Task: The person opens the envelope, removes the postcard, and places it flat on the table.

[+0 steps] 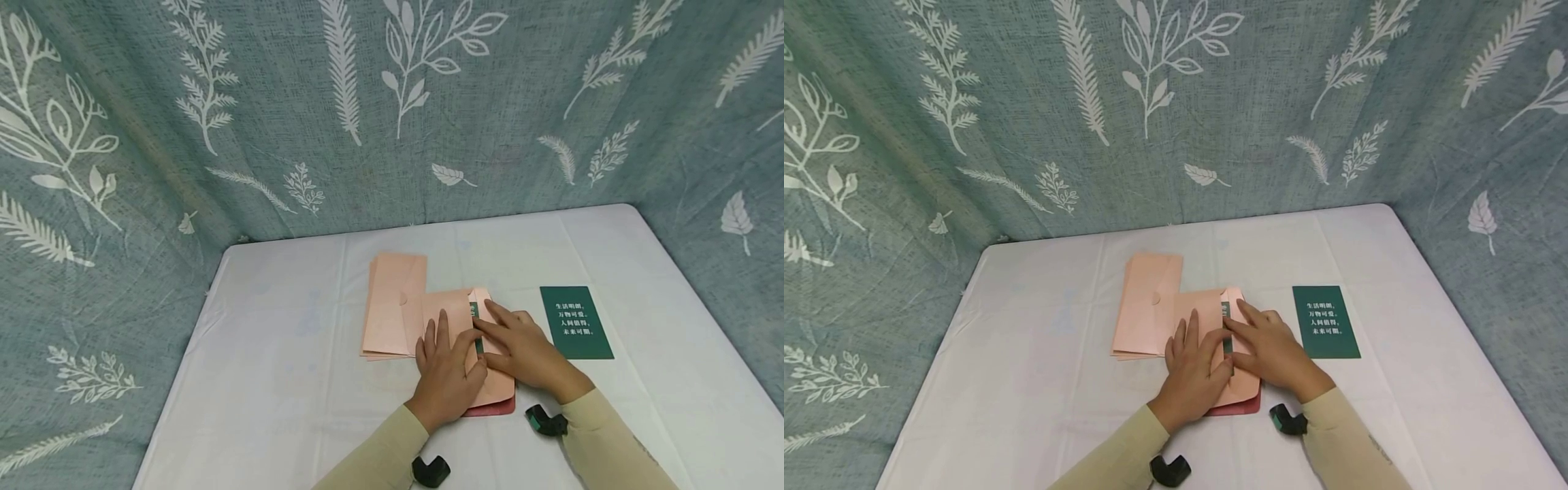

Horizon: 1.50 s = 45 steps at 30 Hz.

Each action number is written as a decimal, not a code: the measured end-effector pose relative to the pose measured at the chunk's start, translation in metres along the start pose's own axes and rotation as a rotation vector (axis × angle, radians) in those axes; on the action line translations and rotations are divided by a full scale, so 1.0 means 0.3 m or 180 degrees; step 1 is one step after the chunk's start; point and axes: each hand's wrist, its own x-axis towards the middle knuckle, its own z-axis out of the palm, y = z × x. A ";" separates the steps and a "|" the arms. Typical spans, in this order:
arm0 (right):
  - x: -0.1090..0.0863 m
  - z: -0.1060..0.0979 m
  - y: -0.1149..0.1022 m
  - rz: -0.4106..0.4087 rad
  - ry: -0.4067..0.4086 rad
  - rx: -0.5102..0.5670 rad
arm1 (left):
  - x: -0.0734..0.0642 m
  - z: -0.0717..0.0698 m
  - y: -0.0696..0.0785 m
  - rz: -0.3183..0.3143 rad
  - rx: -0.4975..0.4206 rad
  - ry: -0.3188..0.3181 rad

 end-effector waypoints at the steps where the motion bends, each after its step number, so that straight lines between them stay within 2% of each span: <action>1: -0.001 -0.001 -0.001 0.0014 -0.0002 0.0006 | 0.000 0.001 -0.001 0.0002 0.0000 0.0004; 11: -0.005 -0.010 -0.008 0.0151 0.0074 0.0047 | 0.000 -0.002 0.000 0.0018 0.0011 0.0027; 45: -0.019 -0.026 0.001 0.0189 0.0125 0.0062 | -0.003 -0.002 0.003 0.0036 -0.0054 0.0012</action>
